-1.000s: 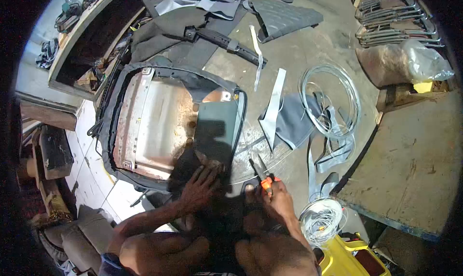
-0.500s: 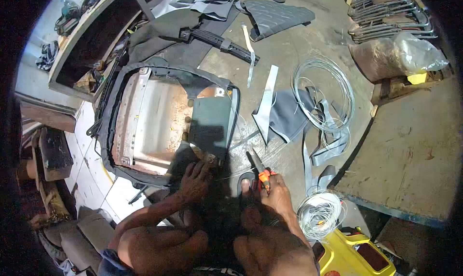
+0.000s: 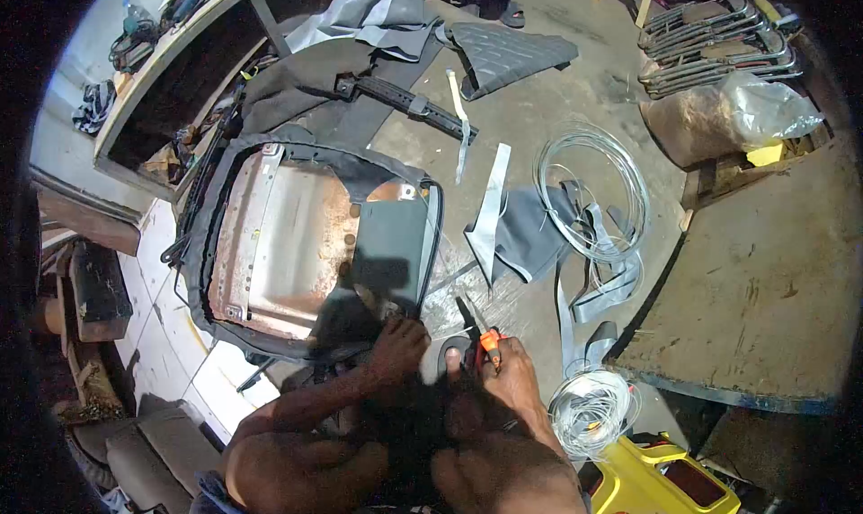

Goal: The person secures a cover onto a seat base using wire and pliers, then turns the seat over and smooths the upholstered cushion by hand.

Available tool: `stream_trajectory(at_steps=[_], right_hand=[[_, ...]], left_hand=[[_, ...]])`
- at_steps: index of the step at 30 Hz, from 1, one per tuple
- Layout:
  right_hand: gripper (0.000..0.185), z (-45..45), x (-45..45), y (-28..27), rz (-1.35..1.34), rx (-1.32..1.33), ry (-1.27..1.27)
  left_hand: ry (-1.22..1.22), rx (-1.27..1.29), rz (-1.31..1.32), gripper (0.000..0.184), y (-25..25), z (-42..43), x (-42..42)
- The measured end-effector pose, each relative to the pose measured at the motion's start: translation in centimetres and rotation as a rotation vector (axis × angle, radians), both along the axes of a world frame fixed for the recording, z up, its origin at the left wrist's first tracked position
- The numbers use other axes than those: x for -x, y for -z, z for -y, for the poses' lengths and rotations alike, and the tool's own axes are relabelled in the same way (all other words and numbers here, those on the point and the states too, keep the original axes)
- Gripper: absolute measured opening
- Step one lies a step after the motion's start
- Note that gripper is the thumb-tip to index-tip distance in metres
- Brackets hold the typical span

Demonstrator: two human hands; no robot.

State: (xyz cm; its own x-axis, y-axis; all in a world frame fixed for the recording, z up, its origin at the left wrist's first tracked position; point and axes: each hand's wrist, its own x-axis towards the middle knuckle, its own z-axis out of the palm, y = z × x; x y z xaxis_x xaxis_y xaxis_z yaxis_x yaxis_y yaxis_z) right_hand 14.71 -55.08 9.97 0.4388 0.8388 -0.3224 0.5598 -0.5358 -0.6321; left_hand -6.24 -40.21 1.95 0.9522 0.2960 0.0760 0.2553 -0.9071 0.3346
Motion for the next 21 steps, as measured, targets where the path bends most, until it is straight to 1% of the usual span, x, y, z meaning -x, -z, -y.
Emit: stream_trajectory(at_steps=[1, 2, 3, 5, 6, 8, 9, 11, 12, 14, 16, 17, 18, 19, 21], right_hand=[[0.035, -0.2, 0.3, 0.0, 0.004, -0.003, 0.001], [0.031, 0.0, 0.7, 0.2, -0.011, -0.039, 0.003], [0.027, 0.0, 1.0, 0.3, -0.022, -0.078, 0.003], [0.027, 0.0, 1.3, 0.9, -0.06, -0.085, -0.028], [0.028, 0.0, 1.5, 1.2, -0.064, -0.077, -0.035], [0.027, 0.0, 1.8, 1.7, -0.052, -0.006, -0.005], [0.027, 0.0, 1.5, 1.7, -0.049, -0.005, -0.004], [0.025, -0.1, 0.8, 0.9, -0.018, -0.135, -0.033], [0.026, -0.4, 0.8, -0.2, -0.023, -0.068, -0.011], [0.025, -0.4, 0.2, -0.3, 0.024, -0.062, -0.001], [0.022, -0.5, -0.4, -0.5, 0.084, -0.02, 0.063], [0.022, -0.6, -1.1, -0.7, 0.1, -0.06, 0.037], [0.024, -0.6, -1.6, -0.3, 0.123, -0.055, 0.086], [0.025, -0.7, -2.1, 0.1, 0.147, -0.05, 0.134], [0.026, -1.3, -3.2, 0.1, 0.158, -0.052, 0.144]], left_hand=[[-0.084, 0.21, 0.064, 0.033, 0.1, -0.2, -0.3], [-0.115, 0.218, 0.17, 0.03, 0.4, -0.4, -0.7], [-0.115, 0.214, 0.175, 0.03, 0.0, -0.8, -1.1], [-0.121, 0.191, -0.02, 0.025, -1.0, -1.3, -1.6], [-0.122, 0.189, -0.019, 0.025, -0.9, -1.4, -1.7], [-0.248, 0.263, -0.036, 0.02, -0.8, -1.3, -2.1], [-0.246, 0.264, -0.034, 0.02, -1.1, -1.4, -2.2], [-0.209, 0.277, 0.024, 0.019, -1.8, -1.5, -2.2], [-0.206, 0.277, 0.025, 0.019, -1.9, -1.4, -2.4], [-0.213, 0.423, -0.06, 0.021, -2.0, -1.2, -2.8], [-0.165, 0.431, -0.102, 0.02, -1.1, -0.4, -2.5], [-0.119, 0.436, -0.14, 0.019, -0.7, 0.0, -2.3], [-0.118, 0.436, -0.144, 0.019, -1.0, 0.2, -2.0], [-0.067, 0.394, -0.137, 0.02, -1.4, 0.5, -1.7], [-0.015, 0.352, -0.133, 0.021, -2.4, 0.6, -1.4]])
